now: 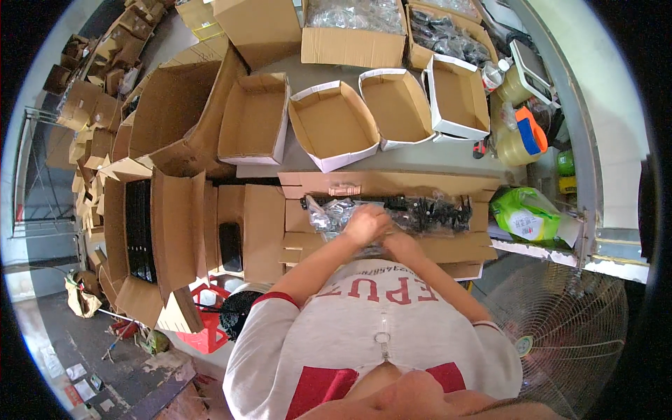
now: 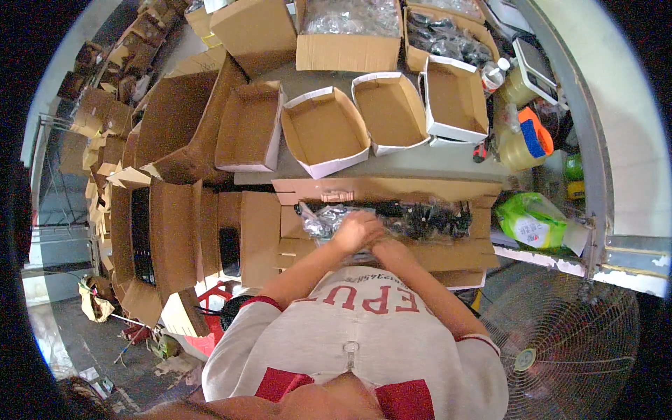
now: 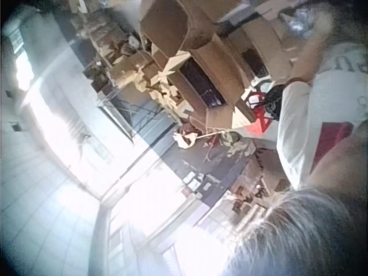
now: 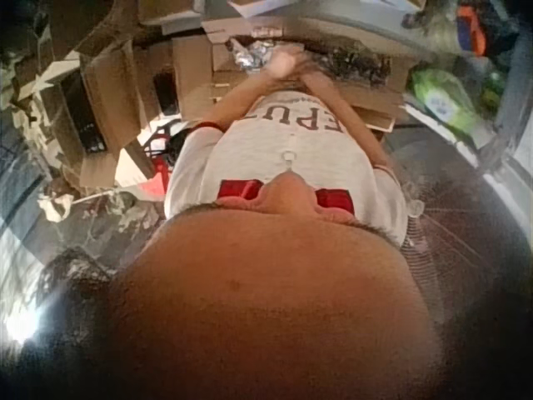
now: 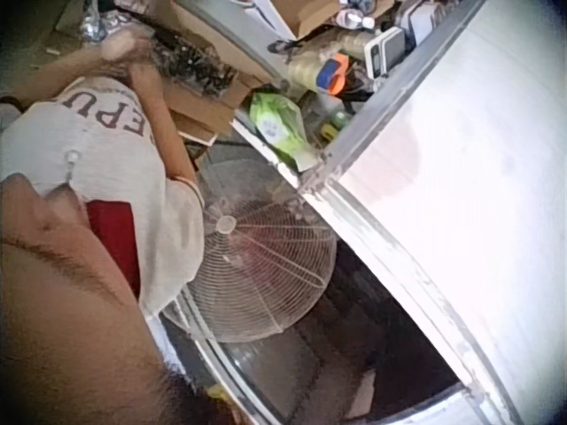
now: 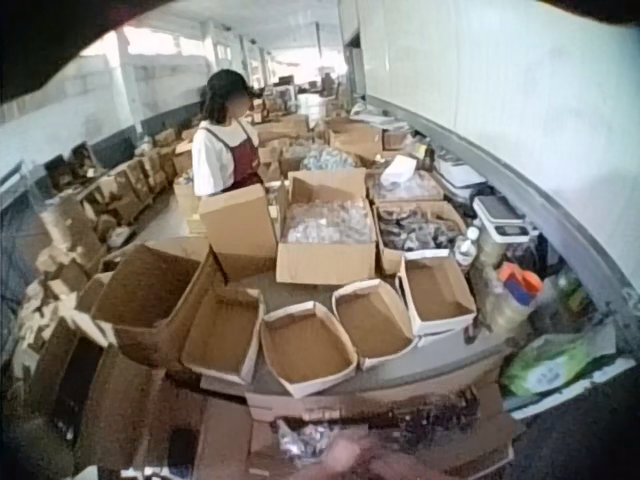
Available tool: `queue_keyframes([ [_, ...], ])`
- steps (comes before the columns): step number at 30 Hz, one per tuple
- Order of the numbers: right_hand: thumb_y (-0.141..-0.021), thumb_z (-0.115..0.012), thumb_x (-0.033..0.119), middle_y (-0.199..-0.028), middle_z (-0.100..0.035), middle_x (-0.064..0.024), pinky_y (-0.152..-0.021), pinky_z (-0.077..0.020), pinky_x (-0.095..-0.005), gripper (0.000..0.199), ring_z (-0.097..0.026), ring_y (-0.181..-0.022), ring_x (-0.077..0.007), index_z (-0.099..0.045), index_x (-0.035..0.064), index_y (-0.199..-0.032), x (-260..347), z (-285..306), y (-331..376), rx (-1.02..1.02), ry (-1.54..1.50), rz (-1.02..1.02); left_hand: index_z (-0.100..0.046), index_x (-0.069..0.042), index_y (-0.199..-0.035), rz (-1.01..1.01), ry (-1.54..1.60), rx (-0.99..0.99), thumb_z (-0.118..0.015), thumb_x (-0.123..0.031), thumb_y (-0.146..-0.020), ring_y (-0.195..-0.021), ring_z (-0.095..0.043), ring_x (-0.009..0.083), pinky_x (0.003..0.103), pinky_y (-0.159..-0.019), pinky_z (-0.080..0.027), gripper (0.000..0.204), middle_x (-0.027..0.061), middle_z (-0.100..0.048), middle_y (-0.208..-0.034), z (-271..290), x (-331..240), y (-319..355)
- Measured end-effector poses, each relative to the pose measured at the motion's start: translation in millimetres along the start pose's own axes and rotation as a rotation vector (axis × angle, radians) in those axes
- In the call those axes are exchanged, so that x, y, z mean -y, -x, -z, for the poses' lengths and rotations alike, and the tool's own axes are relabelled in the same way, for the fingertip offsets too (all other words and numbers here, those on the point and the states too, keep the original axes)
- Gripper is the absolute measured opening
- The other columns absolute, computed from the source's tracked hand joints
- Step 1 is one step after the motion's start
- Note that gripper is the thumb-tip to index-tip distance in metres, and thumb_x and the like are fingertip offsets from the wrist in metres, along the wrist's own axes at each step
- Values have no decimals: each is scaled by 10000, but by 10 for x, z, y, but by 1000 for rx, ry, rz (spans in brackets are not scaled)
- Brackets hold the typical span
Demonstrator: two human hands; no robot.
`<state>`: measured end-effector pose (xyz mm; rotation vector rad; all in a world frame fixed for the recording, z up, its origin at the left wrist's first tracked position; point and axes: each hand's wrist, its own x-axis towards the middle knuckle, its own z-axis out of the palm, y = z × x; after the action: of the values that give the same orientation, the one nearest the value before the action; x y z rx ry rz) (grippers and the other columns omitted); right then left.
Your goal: The person folds an elongated cardboard box, packs metal rails, bagged parts, and hardware into it by hand, and then folds the box closed and seals it using a tape dispenser.
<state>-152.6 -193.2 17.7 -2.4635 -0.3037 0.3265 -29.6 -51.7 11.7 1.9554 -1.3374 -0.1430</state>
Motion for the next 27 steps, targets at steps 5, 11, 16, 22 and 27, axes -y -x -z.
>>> queue_keyframes([
  [5,-893,-446,135,-902,-584,-200,-722,-452,-438,144,-566,-835,-392,-520,37,-968,-154,311,343,-409,-153,-264,-559,-75,-1139,403,-162,-417,-695,-114,-735,-1016,-511,347,465,-889,-374,428,136,-557,-1070,277,65,-33],
  [11,-956,-435,168,-820,-524,-126,-703,-426,-350,167,-504,-748,-265,-489,10,-940,-483,421,58,-794,-383,-537,-634,-112,-1011,457,-405,-126,-637,-123,-749,-899,-542,299,461,-835,-382,262,85,-584,-964,367,451,90],
  [16,-967,-443,138,-851,-502,-40,-774,-404,-283,124,-458,-801,-148,-506,31,-969,-862,509,107,-1096,-456,-519,-643,-112,-1014,451,334,-141,-596,-148,-718,-981,-550,284,454,-847,-415,302,79,-591,-1023,190,4,-33],
  [22,-975,-424,181,-937,-518,-104,-806,-410,-325,187,-489,-852,-210,-483,6,-1000,-1021,337,49,-1102,-393,-405,-581,-68,-1104,10,-517,24,-605,-324,-792,-1189,-456,304,506,-1008,-341,404,127,-500,-1246,-514,-261,144],
  [27,-877,-468,73,-958,-552,-205,-766,-436,-443,243,-528,-890,-385,-469,38,-1118,-460,135,-220,-744,-167,-436,-552,-94,-1187,120,-131,431,-580,-330,-819,-1294,-351,301,531,-1061,-263,438,135,-438,-1341,-24,-217,579],
])
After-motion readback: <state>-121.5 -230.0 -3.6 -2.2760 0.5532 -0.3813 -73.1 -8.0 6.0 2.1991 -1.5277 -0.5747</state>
